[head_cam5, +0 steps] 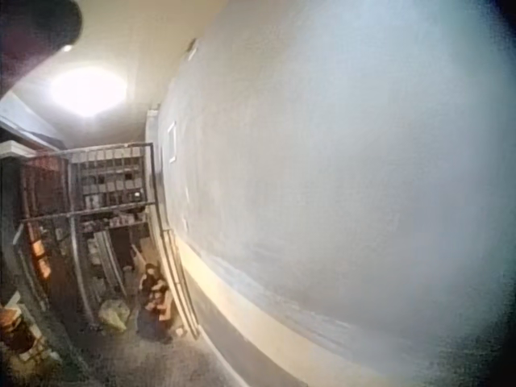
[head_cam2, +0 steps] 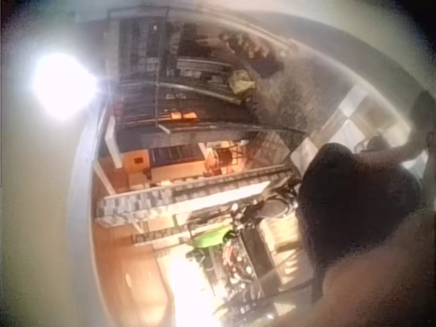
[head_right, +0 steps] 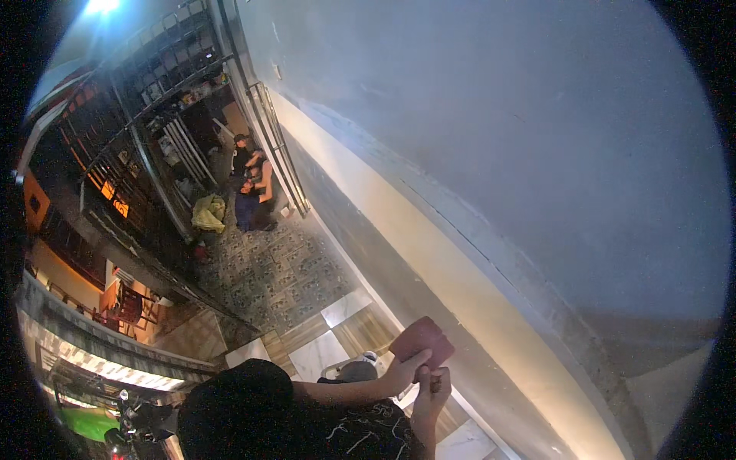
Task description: The person sands the edge of a white wall or beam using a piece of sandpaper held by hand, moving the sandpaper back and forth along the surface.
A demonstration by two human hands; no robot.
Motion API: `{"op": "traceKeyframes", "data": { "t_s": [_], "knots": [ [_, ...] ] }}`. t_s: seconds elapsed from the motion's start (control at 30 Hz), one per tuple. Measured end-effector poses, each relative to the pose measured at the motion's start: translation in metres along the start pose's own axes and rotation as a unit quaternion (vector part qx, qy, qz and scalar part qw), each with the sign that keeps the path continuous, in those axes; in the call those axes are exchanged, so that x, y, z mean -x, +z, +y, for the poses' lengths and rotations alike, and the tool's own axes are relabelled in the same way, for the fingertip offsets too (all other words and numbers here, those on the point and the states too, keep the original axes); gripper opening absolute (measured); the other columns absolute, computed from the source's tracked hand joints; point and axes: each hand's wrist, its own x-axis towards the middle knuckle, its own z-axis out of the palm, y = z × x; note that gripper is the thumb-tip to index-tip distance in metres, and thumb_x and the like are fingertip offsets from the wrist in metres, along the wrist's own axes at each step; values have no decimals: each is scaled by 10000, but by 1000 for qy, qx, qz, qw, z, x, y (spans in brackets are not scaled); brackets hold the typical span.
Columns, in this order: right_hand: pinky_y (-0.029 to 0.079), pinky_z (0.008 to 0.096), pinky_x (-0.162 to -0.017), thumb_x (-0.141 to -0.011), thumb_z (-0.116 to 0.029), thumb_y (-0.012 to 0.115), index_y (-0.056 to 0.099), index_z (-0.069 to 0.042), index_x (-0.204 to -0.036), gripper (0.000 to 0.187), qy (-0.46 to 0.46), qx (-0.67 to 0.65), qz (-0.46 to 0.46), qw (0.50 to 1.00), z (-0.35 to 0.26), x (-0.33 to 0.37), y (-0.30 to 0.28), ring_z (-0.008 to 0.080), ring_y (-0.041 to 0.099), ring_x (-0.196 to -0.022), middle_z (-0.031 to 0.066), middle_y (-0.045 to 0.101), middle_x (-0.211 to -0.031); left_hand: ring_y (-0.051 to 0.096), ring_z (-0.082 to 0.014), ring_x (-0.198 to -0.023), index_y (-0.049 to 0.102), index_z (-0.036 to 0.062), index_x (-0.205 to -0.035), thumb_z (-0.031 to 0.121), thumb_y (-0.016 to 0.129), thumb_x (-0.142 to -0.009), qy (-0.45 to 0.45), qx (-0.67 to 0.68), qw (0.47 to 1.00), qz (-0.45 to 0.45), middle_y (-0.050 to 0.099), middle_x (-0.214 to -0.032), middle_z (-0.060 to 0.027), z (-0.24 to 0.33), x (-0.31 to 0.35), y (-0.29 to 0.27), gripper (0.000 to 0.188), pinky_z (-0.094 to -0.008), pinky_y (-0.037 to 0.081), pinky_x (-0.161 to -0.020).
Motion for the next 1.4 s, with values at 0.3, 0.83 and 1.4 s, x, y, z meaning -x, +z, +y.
{"op": "traceKeyframes", "data": {
  "t_s": [0.3,0.83,1.4],
  "knots": [
    [472,285,-756,-861,-12,595,603,-11,-1090,229,-78,272,14,959,-4,-22,-3,139,595,-788,92,670,-917,574,-351,-1107,425,42,-1312,-108,375,-854,458,-376,803,65,530,-1276,-187,63,-67,-55,485,-358,432,-928],
    [204,522,-1066,-882,-277,607,515,-84,-1290,461,-317,681,277,599,-97,-119,-24,307,395,-1269,100,496,-1345,505,-364,-1126,528,72,-1251,-198,395,-691,501,-467,679,262,580,-1176,-163,278,-194,-178,636,-405,411,-949],
    [298,444,-890,-964,-395,415,579,-75,-907,364,-441,640,423,467,-64,-188,-77,308,485,-999,101,596,-1052,470,-336,-1166,608,99,-1135,268,666,-736,570,-640,505,98,560,-1166,-114,402,-321,-243,437,-461,322,-1041]
  ]
}}
